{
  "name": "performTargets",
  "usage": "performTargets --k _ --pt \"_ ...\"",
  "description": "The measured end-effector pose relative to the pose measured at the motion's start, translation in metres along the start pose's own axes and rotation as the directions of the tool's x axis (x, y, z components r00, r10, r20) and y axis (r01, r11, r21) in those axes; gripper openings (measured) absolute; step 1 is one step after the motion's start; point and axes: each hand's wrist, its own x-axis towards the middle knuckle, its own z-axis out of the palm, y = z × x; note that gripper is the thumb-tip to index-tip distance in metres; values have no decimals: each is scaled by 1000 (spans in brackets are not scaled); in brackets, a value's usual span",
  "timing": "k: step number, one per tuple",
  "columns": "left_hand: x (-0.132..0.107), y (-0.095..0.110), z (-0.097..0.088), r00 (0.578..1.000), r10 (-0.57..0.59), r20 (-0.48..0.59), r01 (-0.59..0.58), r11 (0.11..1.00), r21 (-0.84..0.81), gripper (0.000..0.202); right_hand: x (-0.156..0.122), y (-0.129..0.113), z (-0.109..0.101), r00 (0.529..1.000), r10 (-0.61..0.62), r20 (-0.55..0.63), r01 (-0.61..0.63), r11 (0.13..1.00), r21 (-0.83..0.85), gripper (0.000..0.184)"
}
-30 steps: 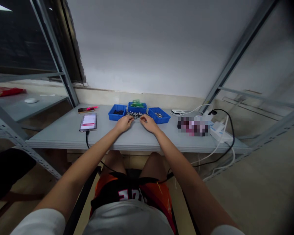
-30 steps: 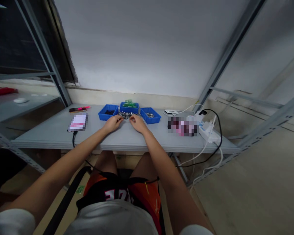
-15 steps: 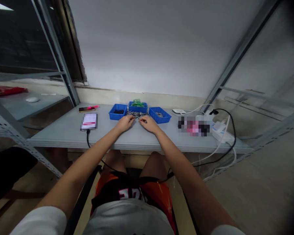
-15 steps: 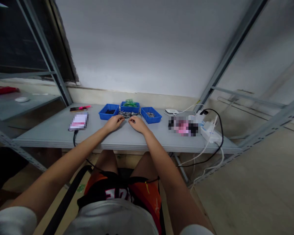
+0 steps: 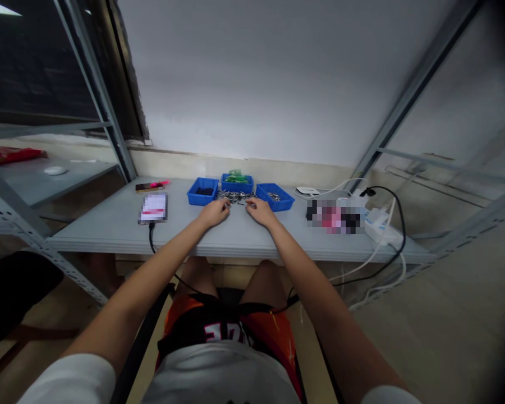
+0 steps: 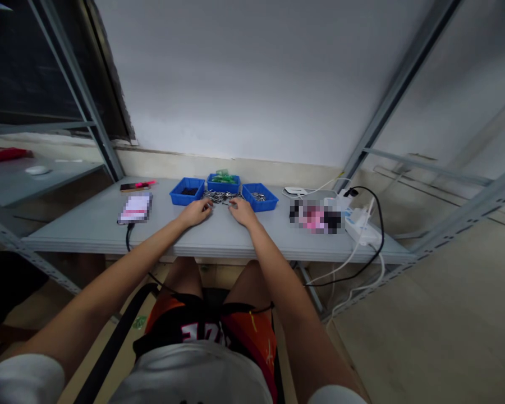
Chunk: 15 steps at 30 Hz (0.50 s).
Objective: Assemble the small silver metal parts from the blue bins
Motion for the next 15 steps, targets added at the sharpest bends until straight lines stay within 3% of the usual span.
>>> performTargets --k 5,9,15 --pt "1 -1 1 1000 26 -10 -26 1000 12 24 3 6 8 999 -51 1 50 975 -217 34" --pt "1 -2 1 999 43 -14 -43 999 23 23 8 8 15 989 -121 88 143 935 -326 25" --pt "0 -1 0 999 35 -10 -35 999 8 24 12 11 17 998 -61 -13 55 959 -277 25"
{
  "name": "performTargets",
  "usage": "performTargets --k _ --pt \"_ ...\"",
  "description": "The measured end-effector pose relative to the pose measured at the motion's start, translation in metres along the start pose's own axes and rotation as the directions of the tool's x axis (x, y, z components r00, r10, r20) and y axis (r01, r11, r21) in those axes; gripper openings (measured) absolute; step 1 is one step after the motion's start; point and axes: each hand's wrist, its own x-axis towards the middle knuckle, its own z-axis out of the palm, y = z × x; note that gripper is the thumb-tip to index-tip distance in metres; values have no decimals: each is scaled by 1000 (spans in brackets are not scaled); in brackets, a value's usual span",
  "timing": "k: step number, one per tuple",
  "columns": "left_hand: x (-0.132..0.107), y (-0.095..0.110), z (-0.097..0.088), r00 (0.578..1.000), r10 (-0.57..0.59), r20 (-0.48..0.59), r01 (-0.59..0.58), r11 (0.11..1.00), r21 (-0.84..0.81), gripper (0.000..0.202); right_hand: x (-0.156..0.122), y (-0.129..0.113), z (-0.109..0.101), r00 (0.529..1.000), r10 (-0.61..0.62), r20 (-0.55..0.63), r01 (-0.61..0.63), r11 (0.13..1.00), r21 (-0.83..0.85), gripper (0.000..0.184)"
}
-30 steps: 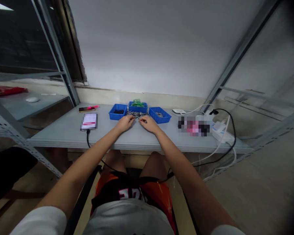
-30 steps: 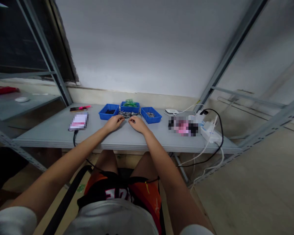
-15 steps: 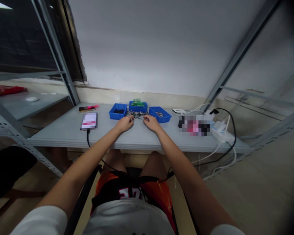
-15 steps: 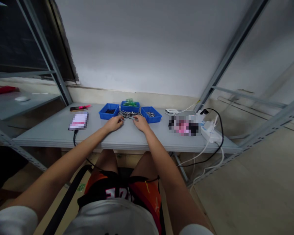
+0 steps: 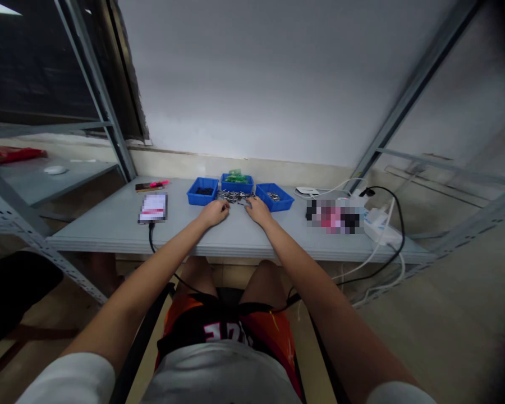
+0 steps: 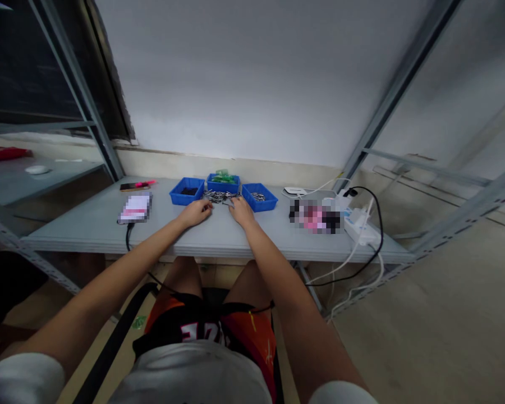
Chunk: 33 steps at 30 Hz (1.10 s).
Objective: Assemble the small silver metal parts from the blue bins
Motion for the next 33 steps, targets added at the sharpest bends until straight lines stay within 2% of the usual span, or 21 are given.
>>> performTargets --k 4,11,16,21,25,29,33 --pt "1 -1 1 1000 -3 -3 4 1000 27 24 0 0 -1 999 1 46 -1 1000 5 22" --pt "4 -8 8 999 36 -10 -36 998 47 25 -1 -11 -3 997 75 20 -74 997 -34 20" --pt "4 -10 9 1000 20 -20 -19 999 36 25 -1 -13 -3 996 89 19 -88 995 -42 19" --pt "5 -12 11 1000 18 -20 -16 999 52 26 2 -10 0 1000 0 7 0 1000 -22 17" --pt "7 -14 12 999 17 -29 -16 999 33 28 3 -11 0 999 -12 39 13 1000 -27 18" --pt "8 -15 12 999 2 -51 -4 999 -32 33 -1 -17 -4 986 -133 101 131 991 27 18" --pt "8 -15 10 999 29 -37 -31 998 -45 27 -6 -24 -7 966 -239 102 228 967 112 18"
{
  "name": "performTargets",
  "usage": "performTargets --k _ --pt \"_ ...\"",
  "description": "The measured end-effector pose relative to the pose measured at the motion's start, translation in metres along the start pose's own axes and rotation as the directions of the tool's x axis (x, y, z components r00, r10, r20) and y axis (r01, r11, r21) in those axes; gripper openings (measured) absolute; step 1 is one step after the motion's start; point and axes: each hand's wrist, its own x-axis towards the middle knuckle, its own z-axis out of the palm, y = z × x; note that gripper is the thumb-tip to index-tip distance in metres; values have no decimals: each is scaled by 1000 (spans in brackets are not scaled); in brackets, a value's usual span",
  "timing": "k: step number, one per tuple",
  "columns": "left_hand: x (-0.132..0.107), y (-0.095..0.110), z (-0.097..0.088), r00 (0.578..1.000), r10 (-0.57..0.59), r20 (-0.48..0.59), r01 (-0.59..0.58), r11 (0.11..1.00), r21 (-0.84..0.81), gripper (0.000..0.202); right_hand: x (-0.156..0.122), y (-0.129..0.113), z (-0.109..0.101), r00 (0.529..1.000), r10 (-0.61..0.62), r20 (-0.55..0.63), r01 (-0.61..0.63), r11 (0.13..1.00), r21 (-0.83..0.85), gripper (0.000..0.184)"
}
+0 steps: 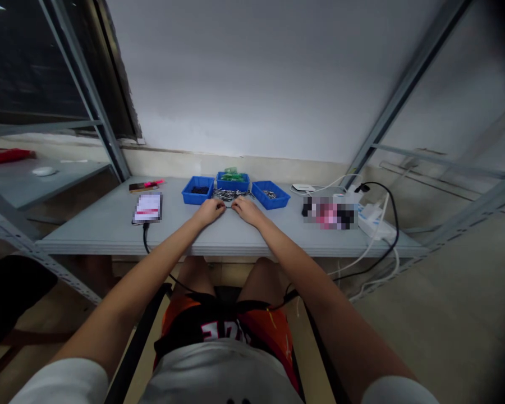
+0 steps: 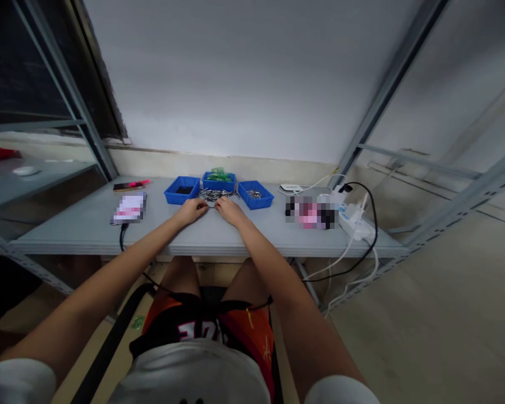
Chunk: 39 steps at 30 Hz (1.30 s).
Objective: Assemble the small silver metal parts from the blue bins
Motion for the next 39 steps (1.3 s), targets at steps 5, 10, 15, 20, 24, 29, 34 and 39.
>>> performTargets --k 5,10,15,20,24,29,34,39 --pt "-2 4 -3 1000 20 21 -19 1000 -20 27 -3 -4 -3 999 -41 -23 42 998 45 17" --pt "-3 7 -4 1000 -9 -7 9 999 -46 30 -4 -5 -6 998 -44 -52 48 997 67 15" --pt "-1 6 -4 999 34 24 -33 998 -51 28 -3 -4 -6 994 -59 -96 69 993 99 16" --pt "-1 6 -3 997 72 -1 -72 995 -71 27 -1 0 -6 986 -31 -166 53 990 132 15" --pt "0 7 -4 992 120 -43 -123 989 -76 26 -1 2 -6 980 -29 -195 62 985 163 16" --pt "0 10 -5 978 173 -114 -187 975 -121 23 -2 2 -5 988 -46 -149 78 973 219 14" --pt "-2 14 -4 974 186 -131 -212 951 -226 24 -4 -4 -5 995 -43 -88 64 964 257 16" --pt "-4 14 -5 991 93 -100 -116 960 -254 23 -5 -8 -8 992 12 -124 24 957 289 23"
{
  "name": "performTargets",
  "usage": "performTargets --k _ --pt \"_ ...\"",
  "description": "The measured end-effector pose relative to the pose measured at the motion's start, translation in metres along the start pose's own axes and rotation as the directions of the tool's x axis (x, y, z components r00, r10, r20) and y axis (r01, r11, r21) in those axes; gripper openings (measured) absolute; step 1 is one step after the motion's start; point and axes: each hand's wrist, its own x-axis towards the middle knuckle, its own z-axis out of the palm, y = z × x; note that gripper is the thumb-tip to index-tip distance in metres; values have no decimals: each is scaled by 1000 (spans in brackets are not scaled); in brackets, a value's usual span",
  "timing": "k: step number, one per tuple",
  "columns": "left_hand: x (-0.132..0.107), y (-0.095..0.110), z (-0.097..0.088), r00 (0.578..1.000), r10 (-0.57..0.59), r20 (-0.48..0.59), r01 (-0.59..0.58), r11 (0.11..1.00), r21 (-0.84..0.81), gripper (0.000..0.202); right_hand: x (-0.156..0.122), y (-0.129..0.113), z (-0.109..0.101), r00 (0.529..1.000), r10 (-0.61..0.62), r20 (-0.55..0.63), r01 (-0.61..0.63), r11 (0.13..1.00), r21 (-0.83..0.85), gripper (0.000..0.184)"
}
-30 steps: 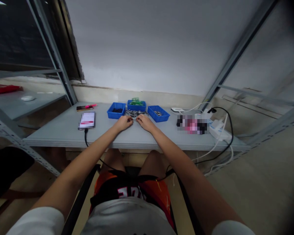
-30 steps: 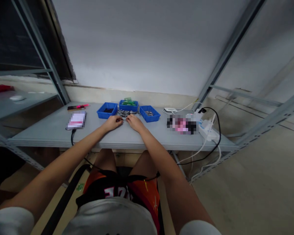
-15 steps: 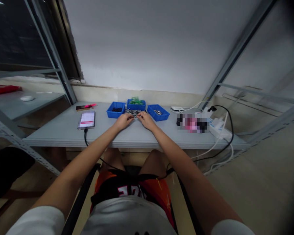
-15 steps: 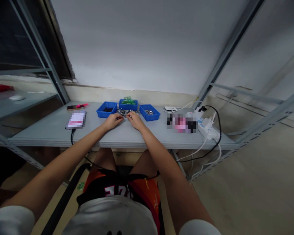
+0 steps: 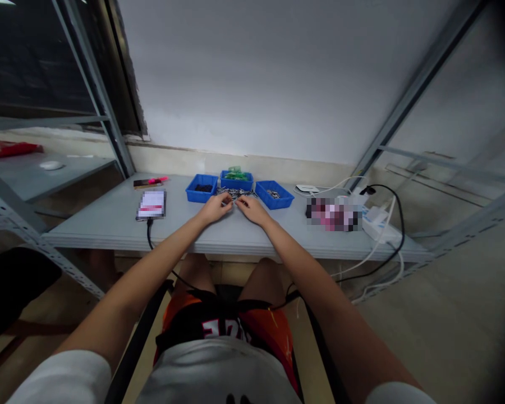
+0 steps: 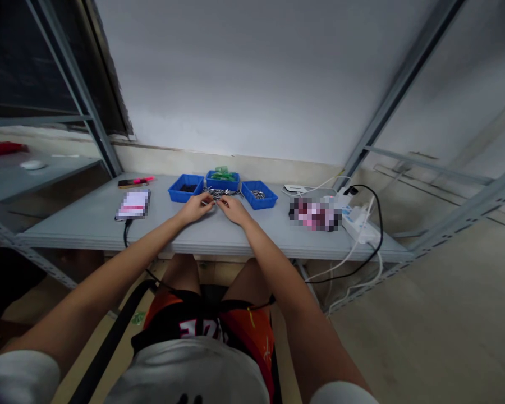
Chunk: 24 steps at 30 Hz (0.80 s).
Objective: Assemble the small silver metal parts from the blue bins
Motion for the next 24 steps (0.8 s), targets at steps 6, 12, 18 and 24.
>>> performTargets --k 6,12,18,24 --pt "1 -2 -1 994 39 99 -50 993 111 24 -1 3 1 1000 -8 21 8 1000 9 27" --pt "2 -3 0 993 53 106 -67 989 134 22 -1 6 3 999 -13 30 12 999 32 23" --pt "2 -6 2 989 91 117 -107 985 138 21 -3 1 0 996 28 83 -35 995 95 19" --pt "3 -8 1 988 101 119 -117 984 135 22 -2 5 0 994 49 93 -59 993 101 19"
